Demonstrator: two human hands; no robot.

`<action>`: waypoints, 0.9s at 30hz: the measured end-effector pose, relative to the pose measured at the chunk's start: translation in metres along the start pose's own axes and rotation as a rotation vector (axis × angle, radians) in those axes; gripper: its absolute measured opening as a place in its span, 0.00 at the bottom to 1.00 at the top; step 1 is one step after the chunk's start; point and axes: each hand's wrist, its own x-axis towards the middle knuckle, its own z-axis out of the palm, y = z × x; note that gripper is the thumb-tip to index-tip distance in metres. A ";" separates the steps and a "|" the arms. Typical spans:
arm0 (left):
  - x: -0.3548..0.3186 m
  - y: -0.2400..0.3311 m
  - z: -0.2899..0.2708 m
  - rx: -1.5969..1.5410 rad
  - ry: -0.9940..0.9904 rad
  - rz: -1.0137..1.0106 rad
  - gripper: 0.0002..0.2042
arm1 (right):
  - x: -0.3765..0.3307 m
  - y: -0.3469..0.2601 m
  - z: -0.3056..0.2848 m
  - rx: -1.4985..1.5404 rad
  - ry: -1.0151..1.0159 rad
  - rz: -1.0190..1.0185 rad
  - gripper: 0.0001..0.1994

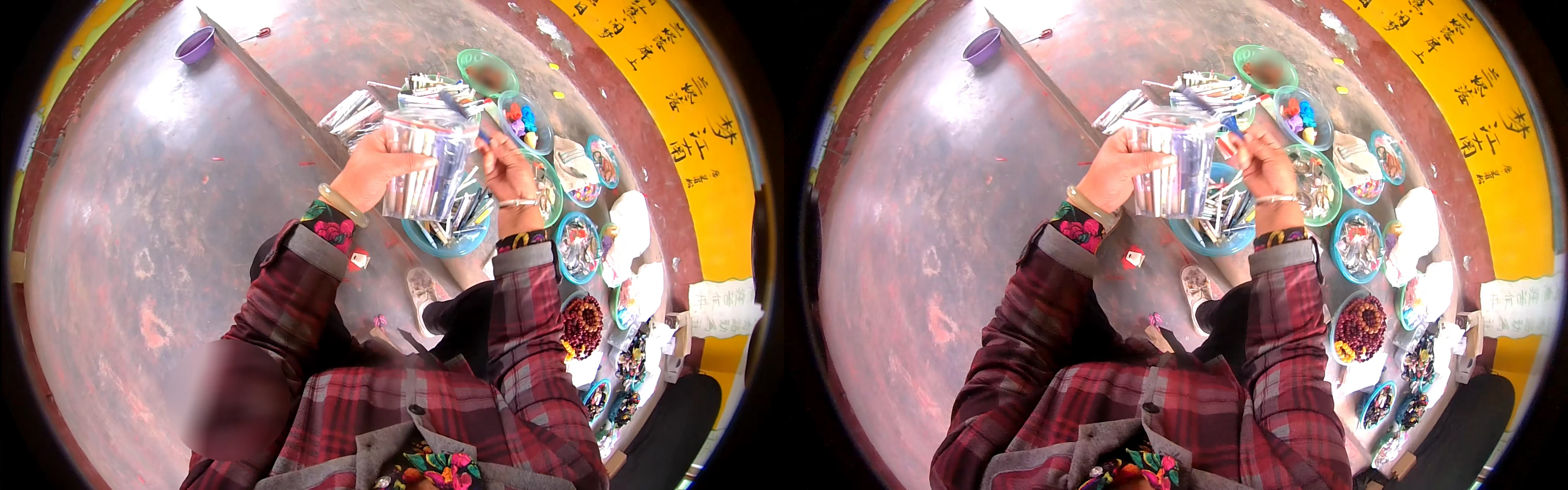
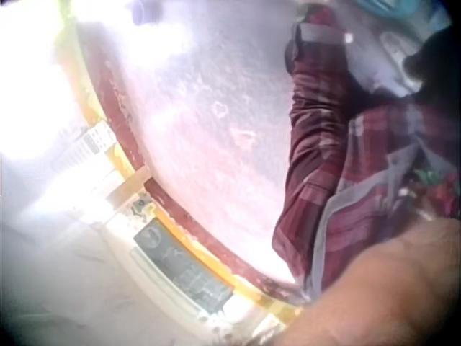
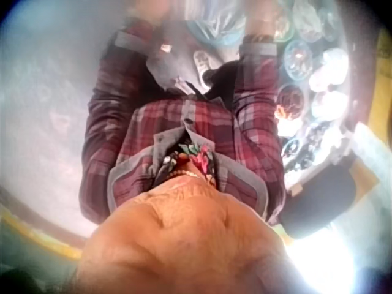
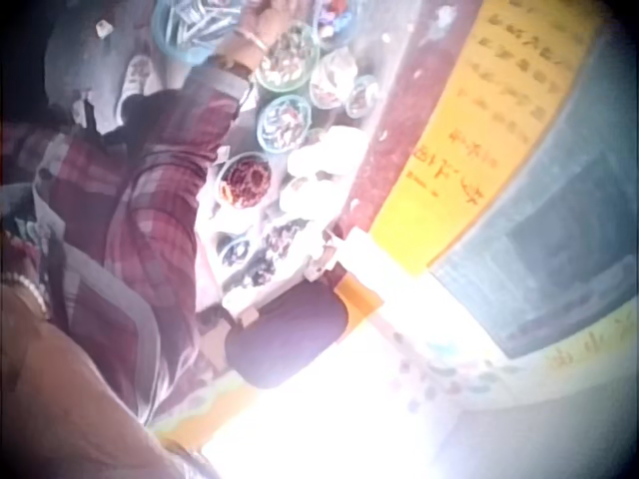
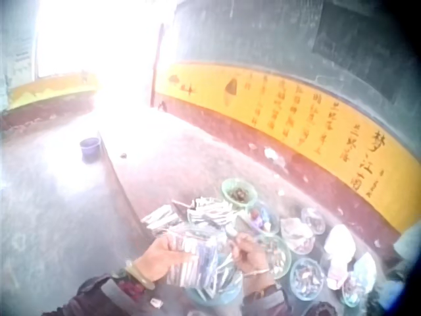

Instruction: The person sits on the floor and organizes pens and markers by picking them up from a blue bowl and placing them into a clear plastic bag. The person handles the items one by one, sorting them into the bag.

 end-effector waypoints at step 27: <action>-0.003 -0.012 0.014 0.296 -0.214 -0.270 0.18 | -0.047 -0.002 0.059 -0.722 -0.191 0.193 0.17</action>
